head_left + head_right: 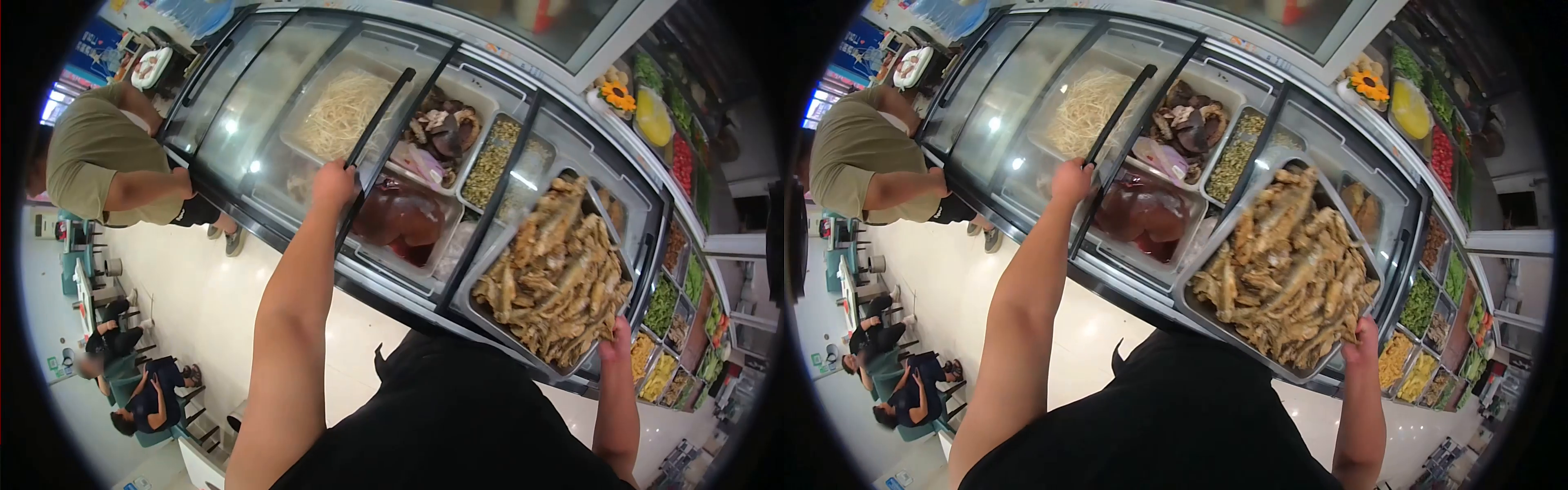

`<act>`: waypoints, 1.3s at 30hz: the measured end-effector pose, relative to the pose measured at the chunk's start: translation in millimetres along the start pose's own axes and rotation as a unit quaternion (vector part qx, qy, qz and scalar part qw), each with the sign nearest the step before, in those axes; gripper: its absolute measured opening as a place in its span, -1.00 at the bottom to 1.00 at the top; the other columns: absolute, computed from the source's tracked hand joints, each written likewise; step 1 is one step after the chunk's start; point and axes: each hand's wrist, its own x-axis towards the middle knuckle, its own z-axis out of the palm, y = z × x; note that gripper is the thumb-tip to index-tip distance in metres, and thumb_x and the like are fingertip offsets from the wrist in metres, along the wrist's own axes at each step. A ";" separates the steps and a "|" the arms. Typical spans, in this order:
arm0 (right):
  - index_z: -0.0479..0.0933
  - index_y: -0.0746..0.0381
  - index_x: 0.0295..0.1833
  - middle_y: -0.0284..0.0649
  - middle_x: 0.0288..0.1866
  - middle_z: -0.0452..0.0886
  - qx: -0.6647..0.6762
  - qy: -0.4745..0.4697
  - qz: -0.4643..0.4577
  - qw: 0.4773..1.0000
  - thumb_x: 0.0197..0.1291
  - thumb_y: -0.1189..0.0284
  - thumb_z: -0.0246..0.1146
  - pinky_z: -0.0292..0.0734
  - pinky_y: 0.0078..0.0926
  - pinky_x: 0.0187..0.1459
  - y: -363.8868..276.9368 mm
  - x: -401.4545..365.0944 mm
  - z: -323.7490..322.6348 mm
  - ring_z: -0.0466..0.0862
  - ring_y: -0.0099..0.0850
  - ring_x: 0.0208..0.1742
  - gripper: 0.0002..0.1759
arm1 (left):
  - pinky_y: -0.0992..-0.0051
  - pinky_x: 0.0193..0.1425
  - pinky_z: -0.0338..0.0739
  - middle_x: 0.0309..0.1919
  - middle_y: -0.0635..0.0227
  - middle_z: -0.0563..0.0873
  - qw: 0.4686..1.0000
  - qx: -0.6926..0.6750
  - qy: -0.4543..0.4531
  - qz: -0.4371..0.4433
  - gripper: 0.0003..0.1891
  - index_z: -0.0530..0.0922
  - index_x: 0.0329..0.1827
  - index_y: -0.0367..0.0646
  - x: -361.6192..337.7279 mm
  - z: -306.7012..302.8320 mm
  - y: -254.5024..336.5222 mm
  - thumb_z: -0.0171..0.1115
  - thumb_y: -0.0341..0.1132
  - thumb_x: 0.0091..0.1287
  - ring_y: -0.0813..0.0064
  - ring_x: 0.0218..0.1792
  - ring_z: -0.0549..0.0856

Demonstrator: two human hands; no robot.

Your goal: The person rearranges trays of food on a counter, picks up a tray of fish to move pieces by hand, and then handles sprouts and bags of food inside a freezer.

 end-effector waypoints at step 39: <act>0.53 0.40 -0.03 -0.18 -0.19 0.60 0.127 0.046 0.006 0.991 -0.27 0.71 0.06 0.56 -0.46 -0.14 14.6 -117.3 -288.1 0.60 -0.32 -0.21 -0.48 | 0.24 0.27 0.49 0.21 0.16 0.58 0.726 -0.518 -0.449 -0.064 -0.34 0.40 0.34 -0.20 -393.6 128.0 278.5 -0.14 0.20 0.48 0.25 0.18 0.60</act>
